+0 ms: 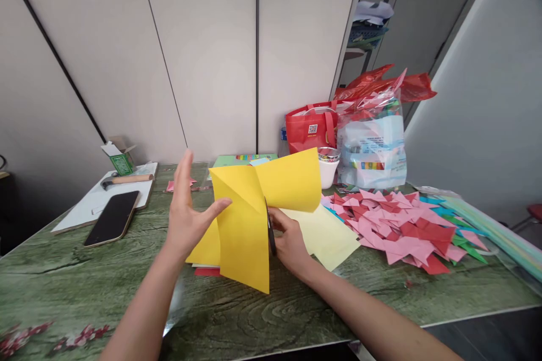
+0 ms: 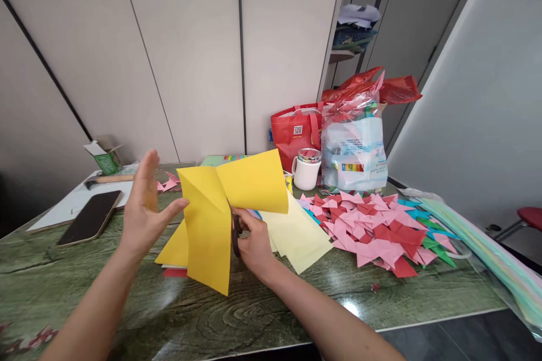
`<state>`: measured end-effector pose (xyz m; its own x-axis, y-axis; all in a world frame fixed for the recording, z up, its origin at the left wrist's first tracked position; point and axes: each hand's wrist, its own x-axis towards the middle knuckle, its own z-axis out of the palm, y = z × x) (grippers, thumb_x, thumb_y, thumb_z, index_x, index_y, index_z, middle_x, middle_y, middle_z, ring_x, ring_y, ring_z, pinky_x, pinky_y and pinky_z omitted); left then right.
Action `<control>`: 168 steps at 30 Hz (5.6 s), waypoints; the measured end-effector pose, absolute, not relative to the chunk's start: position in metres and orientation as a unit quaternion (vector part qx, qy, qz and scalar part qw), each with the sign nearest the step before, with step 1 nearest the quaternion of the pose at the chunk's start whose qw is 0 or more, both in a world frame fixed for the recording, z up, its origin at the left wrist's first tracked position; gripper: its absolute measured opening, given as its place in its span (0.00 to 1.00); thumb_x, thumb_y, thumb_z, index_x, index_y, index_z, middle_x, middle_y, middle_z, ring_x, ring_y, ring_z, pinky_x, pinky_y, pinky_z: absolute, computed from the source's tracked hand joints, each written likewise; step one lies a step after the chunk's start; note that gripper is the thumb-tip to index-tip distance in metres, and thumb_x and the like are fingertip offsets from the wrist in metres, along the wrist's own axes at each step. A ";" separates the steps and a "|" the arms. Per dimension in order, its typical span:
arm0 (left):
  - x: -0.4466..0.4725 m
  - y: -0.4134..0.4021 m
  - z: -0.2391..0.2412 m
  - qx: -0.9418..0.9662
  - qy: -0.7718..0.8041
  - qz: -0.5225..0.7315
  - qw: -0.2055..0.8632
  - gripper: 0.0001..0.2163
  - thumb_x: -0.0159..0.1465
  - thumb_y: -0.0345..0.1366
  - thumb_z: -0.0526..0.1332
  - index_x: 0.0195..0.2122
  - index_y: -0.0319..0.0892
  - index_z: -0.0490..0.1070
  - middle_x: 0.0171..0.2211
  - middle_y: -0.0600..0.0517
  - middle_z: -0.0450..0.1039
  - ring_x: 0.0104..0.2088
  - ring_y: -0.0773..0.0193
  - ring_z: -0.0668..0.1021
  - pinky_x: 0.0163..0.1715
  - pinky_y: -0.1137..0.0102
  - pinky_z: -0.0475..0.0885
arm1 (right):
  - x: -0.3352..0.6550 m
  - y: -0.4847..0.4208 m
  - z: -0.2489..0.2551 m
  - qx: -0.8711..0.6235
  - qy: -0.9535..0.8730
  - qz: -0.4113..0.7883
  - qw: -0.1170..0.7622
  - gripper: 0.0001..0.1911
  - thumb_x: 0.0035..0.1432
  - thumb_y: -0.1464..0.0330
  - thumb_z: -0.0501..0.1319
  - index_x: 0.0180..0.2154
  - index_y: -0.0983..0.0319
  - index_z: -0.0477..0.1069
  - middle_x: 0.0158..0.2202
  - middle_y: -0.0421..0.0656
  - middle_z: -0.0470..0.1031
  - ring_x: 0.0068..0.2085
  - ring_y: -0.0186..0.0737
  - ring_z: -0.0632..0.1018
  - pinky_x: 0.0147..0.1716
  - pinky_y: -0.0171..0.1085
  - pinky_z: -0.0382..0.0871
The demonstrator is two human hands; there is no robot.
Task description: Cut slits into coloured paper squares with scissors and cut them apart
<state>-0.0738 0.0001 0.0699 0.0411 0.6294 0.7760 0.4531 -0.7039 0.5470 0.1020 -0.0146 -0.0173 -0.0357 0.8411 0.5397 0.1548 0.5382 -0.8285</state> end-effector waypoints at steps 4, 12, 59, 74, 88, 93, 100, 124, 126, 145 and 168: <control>-0.064 0.003 0.117 0.865 0.330 0.373 -0.054 0.32 0.50 0.47 0.60 0.56 0.50 0.53 0.50 0.50 0.65 0.56 0.52 0.57 0.54 0.51 0.39 | 0.101 -0.015 -0.017 -0.373 -0.675 0.284 0.570 0.13 0.46 0.73 0.58 0.37 0.61 0.70 0.29 0.42 0.72 0.31 0.38 0.71 0.30 0.34 0.66; -0.047 0.025 0.161 0.919 0.347 0.102 0.157 0.16 0.51 0.46 0.58 0.38 0.43 0.71 0.32 0.53 0.74 0.30 0.63 0.74 0.26 0.73 0.65 | 0.103 -0.018 -0.014 -0.373 -0.686 0.272 0.562 0.13 0.44 0.74 0.59 0.36 0.62 0.69 0.30 0.42 0.73 0.31 0.37 0.71 0.30 0.33 0.65; -0.052 0.000 0.093 0.548 0.436 0.515 0.494 0.12 0.46 0.44 0.64 0.24 0.38 0.72 0.23 0.47 0.75 0.22 0.58 0.76 0.17 0.69 0.71 | 0.102 -0.013 -0.008 -0.261 -0.583 0.496 0.588 0.11 0.44 0.65 0.62 0.33 0.60 0.70 0.32 0.40 0.74 0.33 0.39 0.74 0.33 0.37 0.68; -0.055 0.002 0.063 0.539 0.518 0.534 0.396 0.11 0.46 0.43 0.63 0.18 0.38 0.69 0.17 0.50 0.73 0.16 0.62 0.73 0.10 0.74 0.64 | 0.099 -0.017 -0.003 -0.285 -0.541 0.559 0.560 0.23 0.38 0.60 0.65 0.39 0.59 0.70 0.38 0.43 0.75 0.37 0.45 0.75 0.34 0.41 0.71; -0.066 0.013 0.059 0.452 0.470 0.567 0.503 0.11 0.46 0.39 0.65 0.26 0.36 0.71 0.20 0.48 0.75 0.19 0.61 0.76 0.19 0.70 0.71 | 0.106 -0.014 -0.004 -0.313 -0.559 0.613 0.463 0.21 0.40 0.62 0.64 0.40 0.61 0.69 0.26 0.39 0.75 0.26 0.36 0.74 0.27 0.37 0.70; -0.073 0.020 0.056 0.426 0.462 0.598 0.498 0.11 0.46 0.37 0.66 0.26 0.36 0.71 0.22 0.48 0.76 0.22 0.59 0.77 0.22 0.69 0.73 | 0.116 -0.012 0.001 -0.328 -0.582 0.610 0.425 0.19 0.39 0.61 0.64 0.35 0.62 0.70 0.19 0.36 0.71 0.21 0.33 0.71 0.22 0.34 0.67; -0.087 0.022 0.063 0.389 0.482 0.602 0.504 0.08 0.47 0.31 0.64 0.29 0.37 0.71 0.22 0.48 0.76 0.22 0.57 0.78 0.20 0.68 0.74 | 0.130 -0.006 0.011 -0.374 -0.603 0.489 0.506 0.13 0.47 0.63 0.59 0.34 0.63 0.67 0.20 0.37 0.67 0.22 0.31 0.70 0.24 0.32 0.65; -0.084 0.019 0.057 0.462 0.417 0.481 0.618 0.15 0.46 0.31 0.66 0.37 0.36 0.71 0.33 0.43 0.76 0.31 0.54 0.78 0.28 0.65 0.75 | 0.137 0.001 0.010 -0.449 -0.389 0.334 0.732 0.17 0.40 0.64 0.64 0.35 0.64 0.67 0.21 0.38 0.70 0.20 0.30 0.67 0.18 0.29 0.60; -0.084 0.019 0.058 0.449 0.420 0.484 0.622 0.14 0.46 0.31 0.66 0.36 0.36 0.71 0.32 0.43 0.76 0.30 0.54 0.78 0.28 0.65 0.75 | 0.137 0.001 0.010 -0.457 -0.387 0.332 0.729 0.17 0.41 0.64 0.63 0.35 0.64 0.67 0.20 0.38 0.69 0.19 0.30 0.67 0.17 0.29 0.59; -0.074 0.016 0.056 0.458 0.387 0.534 0.596 0.13 0.47 0.33 0.66 0.35 0.38 0.71 0.33 0.46 0.76 0.31 0.55 0.78 0.29 0.65 0.75 | 0.109 -0.017 0.003 -0.267 -0.650 0.555 0.446 0.11 0.45 0.63 0.60 0.32 0.61 0.66 0.20 0.36 0.69 0.24 0.34 0.72 0.27 0.36 0.68; -0.055 0.004 0.050 0.499 0.396 0.498 0.589 0.13 0.47 0.38 0.65 0.33 0.38 0.72 0.34 0.45 0.76 0.27 0.58 0.78 0.26 0.69 0.74 | 0.105 -0.018 0.011 -0.293 -0.574 0.534 0.547 0.15 0.41 0.65 0.63 0.35 0.60 0.69 0.35 0.41 0.75 0.34 0.40 0.75 0.35 0.40 0.70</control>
<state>-0.0547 0.0044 0.0504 0.1906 0.9812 0.0300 -0.1907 0.0070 0.9816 0.1053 -0.0180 0.0112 -0.2302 0.9208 0.3148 -0.2467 0.2577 -0.9342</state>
